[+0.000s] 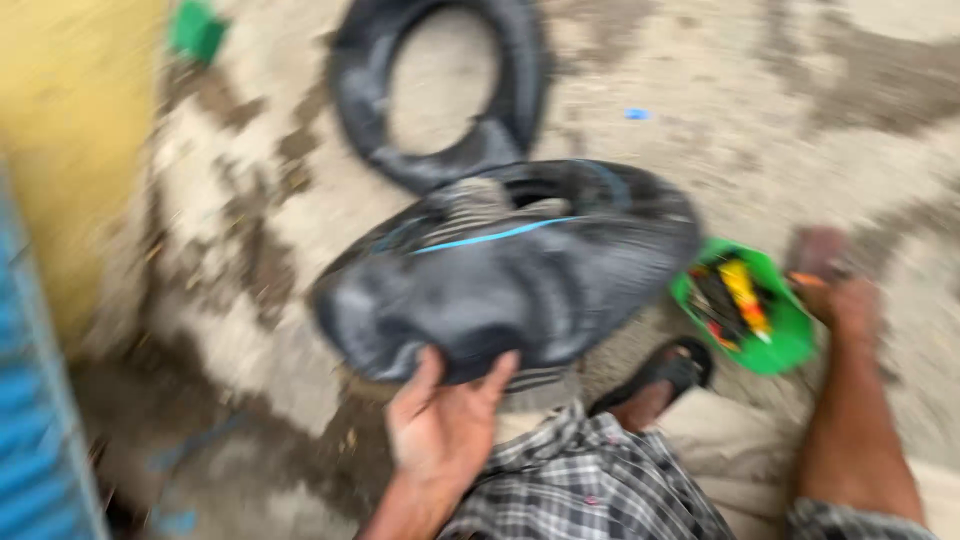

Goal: Applying adhesive and sanding an inner tube for repair.

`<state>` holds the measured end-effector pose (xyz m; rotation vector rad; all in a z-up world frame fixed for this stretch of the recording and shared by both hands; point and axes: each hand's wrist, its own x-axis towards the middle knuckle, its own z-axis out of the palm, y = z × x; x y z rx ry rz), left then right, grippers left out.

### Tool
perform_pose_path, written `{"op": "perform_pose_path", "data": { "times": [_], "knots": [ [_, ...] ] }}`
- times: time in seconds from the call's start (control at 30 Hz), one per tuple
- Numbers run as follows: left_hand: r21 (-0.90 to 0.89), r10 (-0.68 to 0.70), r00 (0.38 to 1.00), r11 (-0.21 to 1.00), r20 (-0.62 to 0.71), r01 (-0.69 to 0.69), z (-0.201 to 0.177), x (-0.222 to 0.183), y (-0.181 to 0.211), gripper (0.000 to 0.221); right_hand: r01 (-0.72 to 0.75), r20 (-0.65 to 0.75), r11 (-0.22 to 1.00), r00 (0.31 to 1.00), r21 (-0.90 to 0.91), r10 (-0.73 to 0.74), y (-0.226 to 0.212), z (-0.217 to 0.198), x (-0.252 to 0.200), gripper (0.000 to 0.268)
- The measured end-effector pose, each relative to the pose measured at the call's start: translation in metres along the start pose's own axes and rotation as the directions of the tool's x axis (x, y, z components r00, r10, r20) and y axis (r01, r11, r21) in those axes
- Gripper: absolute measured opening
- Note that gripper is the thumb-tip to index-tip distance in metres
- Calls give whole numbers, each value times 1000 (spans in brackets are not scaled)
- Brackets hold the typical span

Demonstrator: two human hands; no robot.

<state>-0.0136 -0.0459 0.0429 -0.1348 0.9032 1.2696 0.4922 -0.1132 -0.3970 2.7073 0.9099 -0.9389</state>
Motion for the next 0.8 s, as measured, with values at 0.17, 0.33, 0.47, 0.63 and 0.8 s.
{"op": "perform_pose_path", "data": {
  "times": [0.17,0.33,0.47,0.63,0.8],
  "knots": [
    [-29,-126,991,991,49,127,19,13,-10,38,-56,10,991,998,-122,58,-50,-53,-22,93],
    [-40,-153,985,987,75,156,34,17,-7,37,5,-6,952,1000,306,-3,-11,-51,-11,75],
    [-77,-183,971,977,156,197,24,20,-8,38,227,-172,442,972,868,-163,32,-87,-20,36],
    [-30,-126,965,990,229,137,14,33,5,34,713,-720,-104,680,694,-140,-115,-178,-295,34],
    [-53,-115,952,989,283,135,25,45,4,32,778,-511,507,626,370,-589,-181,-94,-400,60]
  ]
}}
